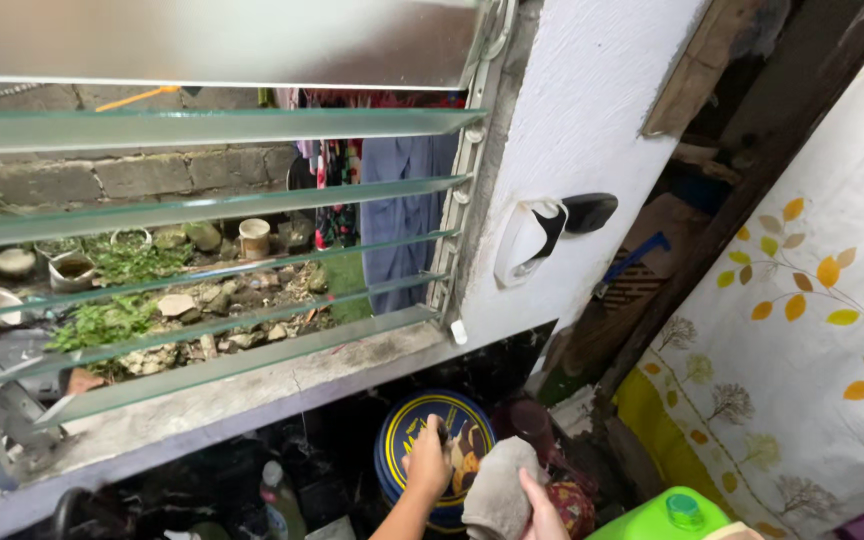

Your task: The person cleans a window with horizontal glass slats using a spray bottle and a cloth. They repeatedly spray and wipe the glass, then rinse the cloth at a sink and continue wiping the window.

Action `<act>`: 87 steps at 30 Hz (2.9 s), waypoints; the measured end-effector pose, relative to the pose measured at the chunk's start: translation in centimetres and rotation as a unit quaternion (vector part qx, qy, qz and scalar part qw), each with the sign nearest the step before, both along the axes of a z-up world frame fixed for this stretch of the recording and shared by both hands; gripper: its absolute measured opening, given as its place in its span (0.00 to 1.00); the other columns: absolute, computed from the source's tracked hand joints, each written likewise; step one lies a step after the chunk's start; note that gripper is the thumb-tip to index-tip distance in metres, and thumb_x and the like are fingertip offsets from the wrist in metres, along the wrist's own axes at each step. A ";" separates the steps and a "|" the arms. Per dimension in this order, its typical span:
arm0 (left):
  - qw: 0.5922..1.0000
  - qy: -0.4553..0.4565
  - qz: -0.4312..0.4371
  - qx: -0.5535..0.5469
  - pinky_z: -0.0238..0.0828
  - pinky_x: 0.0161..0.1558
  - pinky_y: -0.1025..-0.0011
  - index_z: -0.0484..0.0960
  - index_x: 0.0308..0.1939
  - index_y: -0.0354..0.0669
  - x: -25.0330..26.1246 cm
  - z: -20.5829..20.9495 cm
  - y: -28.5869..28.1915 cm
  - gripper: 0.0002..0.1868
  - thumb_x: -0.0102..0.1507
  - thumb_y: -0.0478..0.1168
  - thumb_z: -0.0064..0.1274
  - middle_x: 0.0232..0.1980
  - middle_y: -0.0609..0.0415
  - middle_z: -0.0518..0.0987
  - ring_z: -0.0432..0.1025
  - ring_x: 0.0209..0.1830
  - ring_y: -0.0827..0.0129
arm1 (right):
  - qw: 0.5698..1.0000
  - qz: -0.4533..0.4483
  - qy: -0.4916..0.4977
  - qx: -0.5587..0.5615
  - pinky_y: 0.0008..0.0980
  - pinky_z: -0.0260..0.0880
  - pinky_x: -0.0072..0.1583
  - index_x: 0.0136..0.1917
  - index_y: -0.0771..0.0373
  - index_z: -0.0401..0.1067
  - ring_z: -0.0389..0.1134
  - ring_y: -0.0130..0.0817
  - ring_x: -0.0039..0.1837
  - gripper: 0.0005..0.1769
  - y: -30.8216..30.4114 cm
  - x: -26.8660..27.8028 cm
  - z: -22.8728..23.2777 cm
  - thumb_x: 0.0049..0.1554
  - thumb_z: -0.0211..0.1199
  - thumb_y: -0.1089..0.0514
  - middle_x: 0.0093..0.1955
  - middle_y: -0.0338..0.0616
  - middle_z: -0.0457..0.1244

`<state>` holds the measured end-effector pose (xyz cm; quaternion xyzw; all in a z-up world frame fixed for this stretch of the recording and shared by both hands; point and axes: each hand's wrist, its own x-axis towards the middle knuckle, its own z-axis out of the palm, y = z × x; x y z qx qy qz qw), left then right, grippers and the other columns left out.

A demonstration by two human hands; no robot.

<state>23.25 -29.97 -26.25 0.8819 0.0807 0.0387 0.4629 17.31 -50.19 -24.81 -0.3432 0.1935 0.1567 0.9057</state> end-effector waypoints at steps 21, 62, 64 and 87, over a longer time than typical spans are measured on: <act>0.847 -0.488 0.171 0.120 0.76 0.42 0.57 0.75 0.51 0.36 -8.2 42.0 28.8 0.19 0.56 0.34 0.55 0.52 0.41 0.68 0.74 0.42 0.49 | 0.660 -0.185 -0.613 -0.394 0.35 0.62 0.70 0.70 0.58 0.66 0.65 0.37 0.69 0.22 24.0 9.7 42.2 0.63 0.60 0.63 0.66 0.44 0.65; 0.871 -0.333 0.306 0.191 0.74 0.44 0.46 0.70 0.53 0.37 -9.2 49.1 43.6 0.21 0.58 0.40 0.53 0.60 0.43 0.66 0.76 0.43 0.40 | -0.029 -0.187 -0.841 -0.506 0.36 0.66 0.66 0.68 0.45 0.71 0.61 0.34 0.64 0.20 55.0 9.3 59.5 0.63 0.57 0.57 0.64 0.35 0.61; 0.872 -0.325 0.310 0.195 0.74 0.43 0.46 0.69 0.54 0.36 -9.1 49.0 43.6 0.23 0.57 0.40 0.53 0.58 0.42 0.65 0.76 0.41 0.39 | 0.016 -0.193 -0.829 -0.525 0.38 0.65 0.68 0.68 0.46 0.70 0.61 0.35 0.66 0.21 55.3 8.8 60.2 0.62 0.58 0.55 0.63 0.35 0.60; 0.870 -0.291 0.335 0.213 0.77 0.41 0.47 0.70 0.54 0.39 -8.9 48.9 43.4 0.21 0.58 0.41 0.52 0.56 0.46 0.66 0.78 0.39 0.43 | -0.122 -0.107 -0.800 -0.577 0.38 0.51 0.77 0.74 0.37 0.63 0.50 0.33 0.77 0.36 35.4 18.9 55.6 0.54 0.62 0.57 0.80 0.28 0.51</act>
